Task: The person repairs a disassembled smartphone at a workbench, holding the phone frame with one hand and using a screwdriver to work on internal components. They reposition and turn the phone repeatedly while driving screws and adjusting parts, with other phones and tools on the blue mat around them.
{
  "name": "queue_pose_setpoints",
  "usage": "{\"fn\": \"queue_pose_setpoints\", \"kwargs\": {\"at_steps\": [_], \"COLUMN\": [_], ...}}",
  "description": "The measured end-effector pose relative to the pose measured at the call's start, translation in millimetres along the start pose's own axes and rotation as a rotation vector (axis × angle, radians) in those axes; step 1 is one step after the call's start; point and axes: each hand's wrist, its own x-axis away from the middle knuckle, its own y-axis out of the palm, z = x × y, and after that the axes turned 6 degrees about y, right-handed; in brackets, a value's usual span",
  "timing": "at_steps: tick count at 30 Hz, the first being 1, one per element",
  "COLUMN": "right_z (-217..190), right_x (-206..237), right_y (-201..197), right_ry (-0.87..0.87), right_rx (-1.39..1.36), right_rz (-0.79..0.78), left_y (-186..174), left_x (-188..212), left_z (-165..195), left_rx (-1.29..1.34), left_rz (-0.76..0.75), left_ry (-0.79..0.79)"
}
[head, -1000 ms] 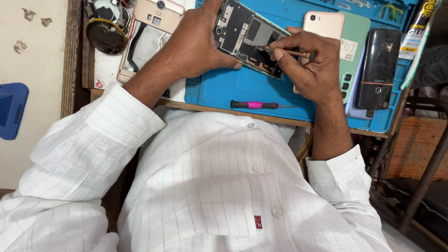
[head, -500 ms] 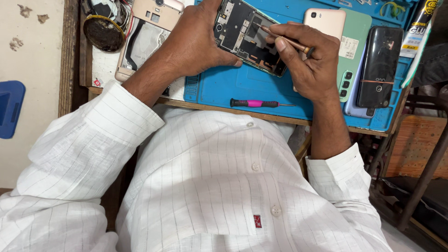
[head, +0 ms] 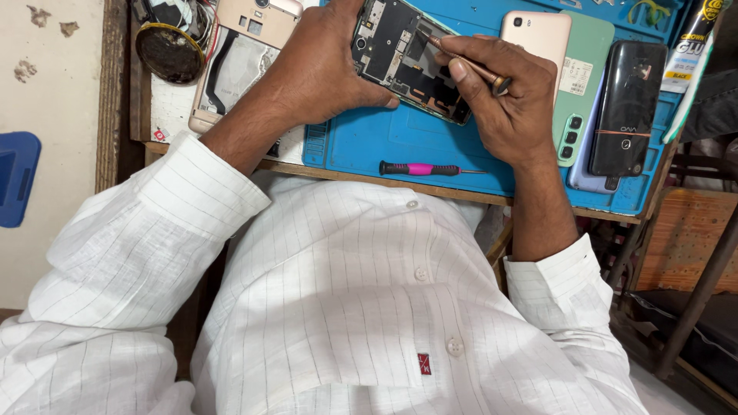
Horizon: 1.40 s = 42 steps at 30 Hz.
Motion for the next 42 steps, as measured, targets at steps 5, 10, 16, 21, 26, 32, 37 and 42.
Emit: {"fn": "queue_pose_setpoints", "kwargs": {"at_steps": [5, 10, 16, 21, 26, 32, 37, 42], "right_z": [5, 8, 7, 1, -7, -14, -18, -19], "right_x": [1, 0, -9, -13, -13, -19, -20, -22], "right_y": [-2, -3, 1, 2, 1, 2, 2, 5], "right_ry": [-0.018, -0.013, -0.081, -0.119, -0.155, -0.204, -0.210, -0.172], "right_rx": [-0.037, -0.156, -0.141, -0.125, 0.027, 0.047, 0.084, 0.068], "right_rz": [-0.001, 0.065, 0.058, 0.070, 0.076, 0.081, 0.068, 0.071], "left_y": [0, -1, -4, -1, -1, -1, -2, -2], "left_x": [1, 5, 8, 10, 11, 10, 10, 12], "left_z": [-1, -2, -3, -4, -4, -1, 1, 1], "left_rx": [-0.032, 0.117, 0.262, 0.306, 0.307, 0.293, 0.280, 0.307], "left_rz": [-0.010, 0.012, -0.044, 0.008, 0.005, 0.012, 0.002, 0.027], "left_ry": [0.010, 0.087, 0.036, 0.125, 0.116, 0.148, 0.121, 0.187]}}
